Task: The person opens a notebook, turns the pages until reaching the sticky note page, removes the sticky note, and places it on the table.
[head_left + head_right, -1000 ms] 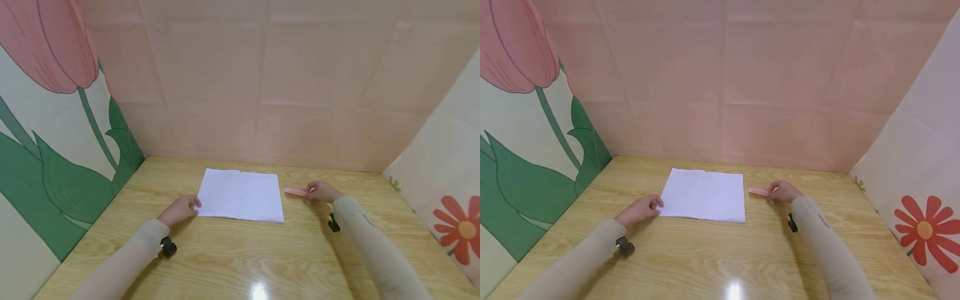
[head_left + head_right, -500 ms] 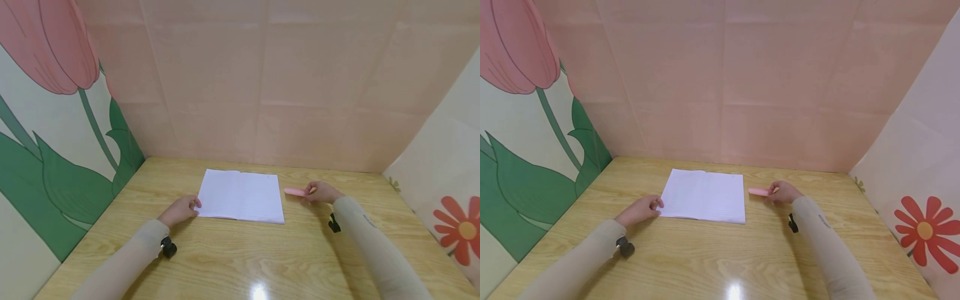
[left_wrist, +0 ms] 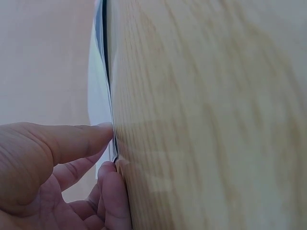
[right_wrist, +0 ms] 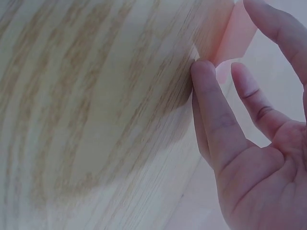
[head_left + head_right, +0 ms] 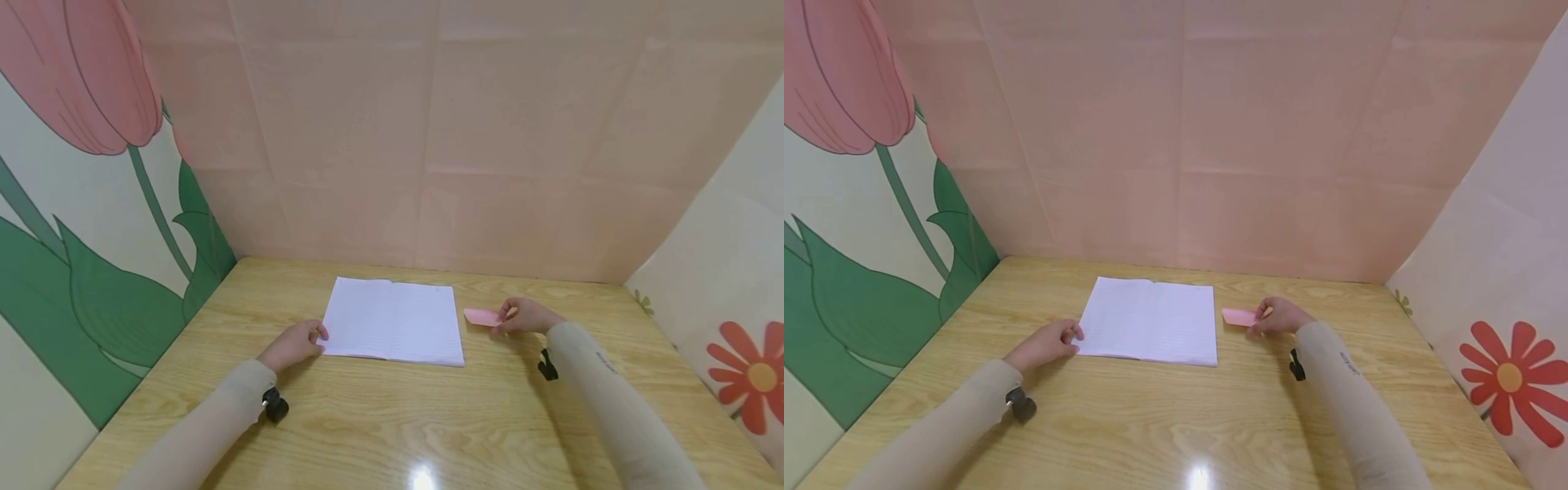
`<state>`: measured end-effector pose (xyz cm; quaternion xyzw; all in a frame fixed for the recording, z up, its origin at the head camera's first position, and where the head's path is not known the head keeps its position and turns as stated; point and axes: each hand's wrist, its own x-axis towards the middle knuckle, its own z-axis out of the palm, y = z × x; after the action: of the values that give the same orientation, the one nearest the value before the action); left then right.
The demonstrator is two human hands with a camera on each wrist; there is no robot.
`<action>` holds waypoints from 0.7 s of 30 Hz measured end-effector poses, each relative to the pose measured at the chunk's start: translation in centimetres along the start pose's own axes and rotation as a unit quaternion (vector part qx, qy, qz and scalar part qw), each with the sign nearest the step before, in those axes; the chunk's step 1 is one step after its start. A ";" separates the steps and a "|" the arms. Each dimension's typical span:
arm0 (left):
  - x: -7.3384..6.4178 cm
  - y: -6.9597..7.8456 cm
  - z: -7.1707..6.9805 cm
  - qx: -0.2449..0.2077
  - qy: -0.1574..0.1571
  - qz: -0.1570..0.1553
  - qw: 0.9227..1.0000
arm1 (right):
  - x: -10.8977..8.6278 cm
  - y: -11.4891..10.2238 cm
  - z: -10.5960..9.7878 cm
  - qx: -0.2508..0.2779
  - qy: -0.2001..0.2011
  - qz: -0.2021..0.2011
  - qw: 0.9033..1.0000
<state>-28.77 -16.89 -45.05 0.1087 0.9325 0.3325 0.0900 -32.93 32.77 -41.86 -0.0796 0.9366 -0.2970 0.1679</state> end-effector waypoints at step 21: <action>-0.2 0.3 -0.1 -0.002 -0.003 -0.006 1.000 | 0.1 0.3 -0.1 0.023 -0.003 0.000 1.000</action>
<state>-28.59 -16.77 -44.72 0.1043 0.9322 0.3334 0.0948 -33.06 33.02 -41.95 -0.0764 0.9292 -0.3178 0.1722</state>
